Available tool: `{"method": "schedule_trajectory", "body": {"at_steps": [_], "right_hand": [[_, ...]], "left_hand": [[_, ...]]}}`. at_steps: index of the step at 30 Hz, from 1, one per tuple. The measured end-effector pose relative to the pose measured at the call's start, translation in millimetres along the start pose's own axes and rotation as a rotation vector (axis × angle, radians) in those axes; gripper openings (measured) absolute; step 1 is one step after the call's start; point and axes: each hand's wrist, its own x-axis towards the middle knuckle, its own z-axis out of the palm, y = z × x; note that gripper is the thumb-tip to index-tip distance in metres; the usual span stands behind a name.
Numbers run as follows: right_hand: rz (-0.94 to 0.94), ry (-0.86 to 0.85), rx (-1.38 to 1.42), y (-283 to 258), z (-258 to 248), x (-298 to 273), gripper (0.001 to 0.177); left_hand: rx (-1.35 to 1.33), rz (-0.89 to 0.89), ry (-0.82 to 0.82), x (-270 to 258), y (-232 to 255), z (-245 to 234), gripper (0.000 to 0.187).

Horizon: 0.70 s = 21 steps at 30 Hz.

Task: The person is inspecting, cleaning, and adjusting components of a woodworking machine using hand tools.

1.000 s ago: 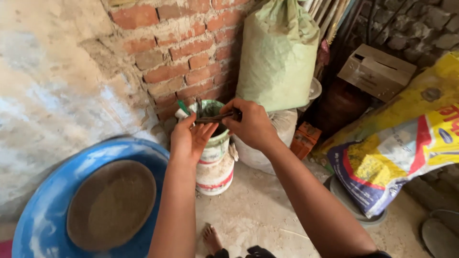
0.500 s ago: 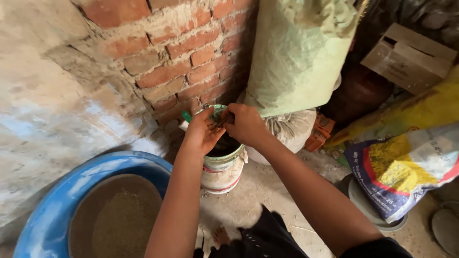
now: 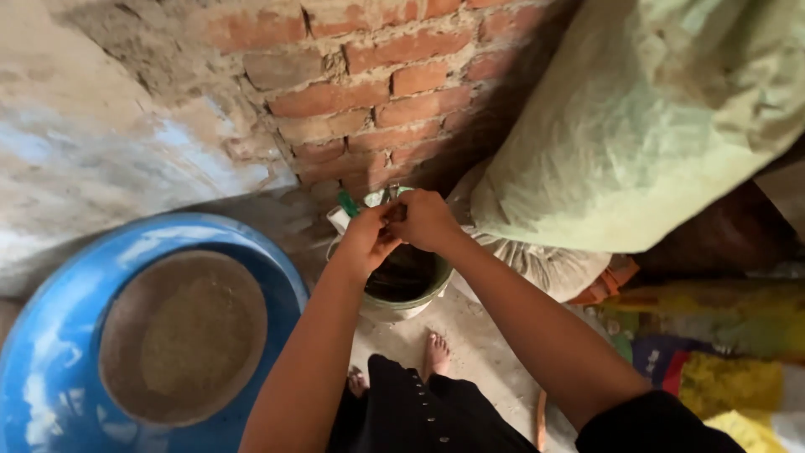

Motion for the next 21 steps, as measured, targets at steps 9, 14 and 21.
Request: {"method": "schedule_trajectory", "body": {"at_steps": [9,14,21], "right_hand": [[0.175,-0.302,0.313,74.7,52.3,38.4,0.013],[0.059,-0.245,0.21,102.4,95.2,51.8,0.013],[0.122,-0.249,0.1,106.2,118.8,59.9,0.02]], "left_hand": [[-0.066,-0.001,0.303,82.4,-48.8,-57.3,0.018],[-0.104,-0.02,0.374,102.9,-54.9,-74.8,0.019],[-0.014,-0.122,0.425,122.9,-58.5,-80.2,0.032]]}}
